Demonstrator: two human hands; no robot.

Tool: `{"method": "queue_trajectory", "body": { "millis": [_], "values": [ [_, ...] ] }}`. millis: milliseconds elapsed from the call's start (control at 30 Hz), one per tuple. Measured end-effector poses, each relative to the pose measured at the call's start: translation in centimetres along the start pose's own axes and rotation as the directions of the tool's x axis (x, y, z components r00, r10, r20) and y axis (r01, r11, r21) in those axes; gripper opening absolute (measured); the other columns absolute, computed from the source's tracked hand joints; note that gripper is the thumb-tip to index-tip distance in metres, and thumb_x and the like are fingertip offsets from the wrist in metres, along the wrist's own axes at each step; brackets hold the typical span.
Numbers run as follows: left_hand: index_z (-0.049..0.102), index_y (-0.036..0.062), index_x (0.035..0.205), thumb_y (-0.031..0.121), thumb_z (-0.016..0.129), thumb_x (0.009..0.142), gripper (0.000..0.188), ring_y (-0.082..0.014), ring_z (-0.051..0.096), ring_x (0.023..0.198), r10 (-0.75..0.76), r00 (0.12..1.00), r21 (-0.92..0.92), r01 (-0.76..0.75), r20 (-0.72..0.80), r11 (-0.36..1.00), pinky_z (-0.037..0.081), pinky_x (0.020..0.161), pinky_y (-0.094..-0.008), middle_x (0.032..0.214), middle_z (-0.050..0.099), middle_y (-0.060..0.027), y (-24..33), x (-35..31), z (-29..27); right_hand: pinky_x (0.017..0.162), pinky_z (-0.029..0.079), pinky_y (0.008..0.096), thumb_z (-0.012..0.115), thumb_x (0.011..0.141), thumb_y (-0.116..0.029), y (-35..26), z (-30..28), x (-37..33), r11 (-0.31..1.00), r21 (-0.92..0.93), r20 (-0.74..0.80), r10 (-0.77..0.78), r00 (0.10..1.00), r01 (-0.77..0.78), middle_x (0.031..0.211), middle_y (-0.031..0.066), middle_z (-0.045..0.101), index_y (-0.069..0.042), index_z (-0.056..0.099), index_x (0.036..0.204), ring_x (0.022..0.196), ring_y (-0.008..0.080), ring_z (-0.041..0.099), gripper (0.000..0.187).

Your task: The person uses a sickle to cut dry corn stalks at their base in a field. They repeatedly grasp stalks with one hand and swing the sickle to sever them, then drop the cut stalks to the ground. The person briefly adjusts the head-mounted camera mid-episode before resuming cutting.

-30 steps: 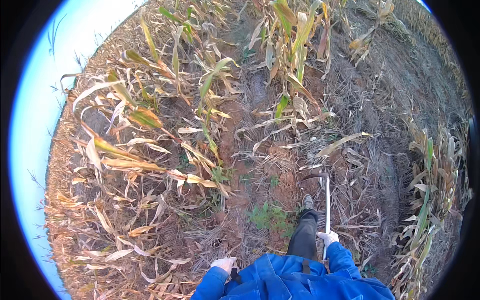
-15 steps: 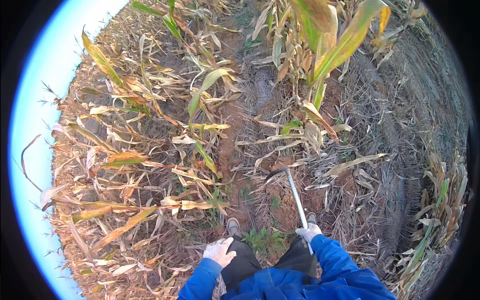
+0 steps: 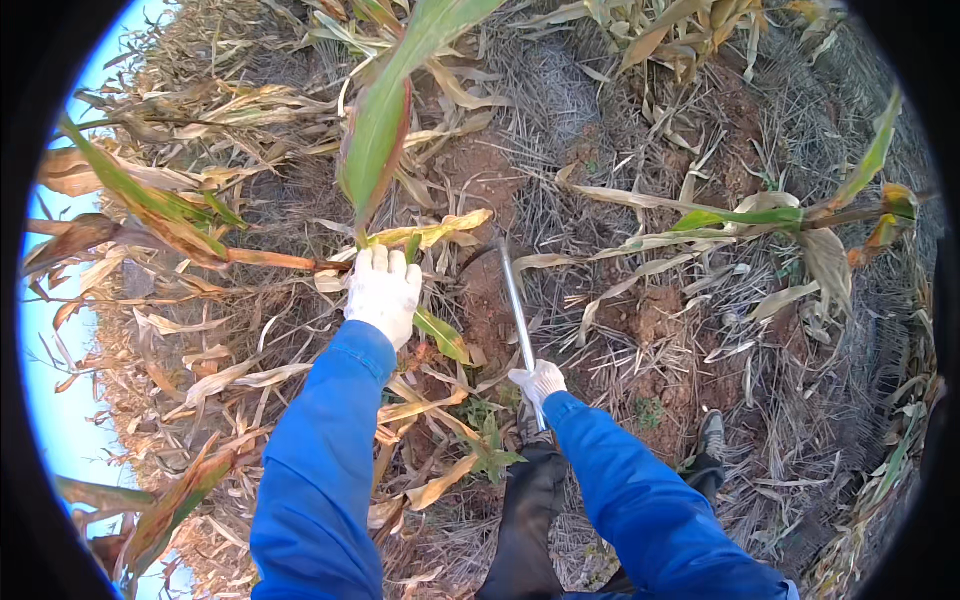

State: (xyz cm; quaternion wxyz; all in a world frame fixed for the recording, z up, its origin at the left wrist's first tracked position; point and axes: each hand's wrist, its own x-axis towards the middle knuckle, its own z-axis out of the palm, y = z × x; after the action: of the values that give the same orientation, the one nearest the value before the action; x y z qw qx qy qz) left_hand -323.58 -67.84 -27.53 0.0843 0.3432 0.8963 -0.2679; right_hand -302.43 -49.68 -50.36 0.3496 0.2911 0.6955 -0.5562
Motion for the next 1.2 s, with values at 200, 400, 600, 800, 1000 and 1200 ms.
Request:
{"method": "queue_trajectory", "body": {
  "millis": [200, 400, 600, 800, 1000, 1200],
  "values": [
    [0.061, 0.0028, 0.126, 0.015, 0.053, 0.095, 0.034, -0.031, 0.051, 0.13, -0.113, 0.993, 0.61, 0.108, -0.03, 0.785, 0.033, 0.112, -0.0487, 0.127, 0.062, -0.016, -3.0, 0.1, 8.9, 0.041, 0.051, 0.0421, 0.077, 0.091, -0.028, 0.4, 6.5, 8.2, 0.924, 0.261, 0.152, 0.247, 0.957, -0.28, 0.062, 0.0135, 0.063, 0.002, 0.059, 0.088, 0.046, 0.0267, 0.062, 0.035],
    [0.067, 0.0061, 0.119, 0.019, 0.06, 0.092, 0.031, -0.0251, 0.063, 0.114, -0.173, 0.918, 0.328, 0.049, 0.358, 0.943, 0.039, 0.095, -0.0454, 0.112, 0.071, -0.0105, -3.3, 0.2, 10.7, 0.061, 0.062, 0.0401, 0.075, 0.088, -0.035, 4.7, 7.0, 11.6, 0.961, -0.216, 0.174, 0.211, 0.962, -0.172, 0.076, 0.0179, 0.073, 0.01, 0.067, 0.118, 0.064, 0.0269, 0.075, 0.055],
    [0.077, 0.0033, 0.103, 0.025, 0.059, 0.097, 0.029, -0.0321, 0.076, 0.086, -0.372, 0.782, -0.143, 0.498, 0.5, 0.855, 0.057, 0.078, -0.0463, 0.09, 0.078, -0.018, -1.6, -1.9, 8.4, 0.083, 0.061, 0.0439, 0.078, 0.078, -0.04, 6.9, 6.7, 8.8, 0.968, 0.059, 0.201, 0.227, 0.953, -0.243, 0.094, 0.0242, 0.076, 0.006, 0.075, 0.1, 0.093, 0.0386, 0.076, 0.051],
    [0.082, 0.016, 0.102, 0.043, 0.063, 0.094, 0.034, -0.0288, 0.078, 0.097, -0.244, 0.569, 0.111, 0.259, 0.785, 0.96, 0.059, 0.088, -0.0433, 0.106, 0.079, -0.0138, -3.5, -11.0, 9.4, 0.042, 0.052, 0.0398, 0.081, 0.084, -0.027, 12.5, -2.4, -12.5, 0.818, 0.361, 0.166, 0.416, 0.894, -0.448, 0.06, 0.0092, 0.061, -0.002, 0.065, 0.094, 0.043, 0.0224, 0.06, 0.031],
    [0.078, 0.0097, 0.096, 0.035, 0.069, 0.087, 0.028, -0.0356, 0.073, 0.099, -0.368, 0.577, 0.101, 0.441, 0.729, 0.892, 0.055, 0.08, -0.0475, 0.103, 0.078, -0.0141, -4.9, -18.8, 18.7, 0.083, 0.057, 0.0474, 0.081, 0.077, -0.05, 14.6, -3.3, -14.1, 0.955, -0.135, -0.129, 0.247, 0.96, -0.264, 0.089, 0.0221, 0.073, -0.003, 0.07, 0.101, 0.089, 0.0401, 0.072, 0.054],
    [0.075, 0.0119, 0.116, 0.025, 0.061, 0.088, 0.034, -0.0339, 0.072, 0.104, -0.163, 0.55, -0.035, 0.331, 0.819, 0.943, 0.054, 0.091, -0.0514, 0.11, 0.077, -0.0159, -3.3, -28.9, 21.5, 0.09, 0.058, 0.0477, 0.078, 0.079, -0.039, 11.7, 5.9, 0.6, 0.965, -0.249, 0.073, 0.098, 0.992, -0.077, 0.105, 0.0261, 0.075, 0.0, 0.073, 0.108, 0.102, 0.041, 0.072, 0.048]
  ]
}}
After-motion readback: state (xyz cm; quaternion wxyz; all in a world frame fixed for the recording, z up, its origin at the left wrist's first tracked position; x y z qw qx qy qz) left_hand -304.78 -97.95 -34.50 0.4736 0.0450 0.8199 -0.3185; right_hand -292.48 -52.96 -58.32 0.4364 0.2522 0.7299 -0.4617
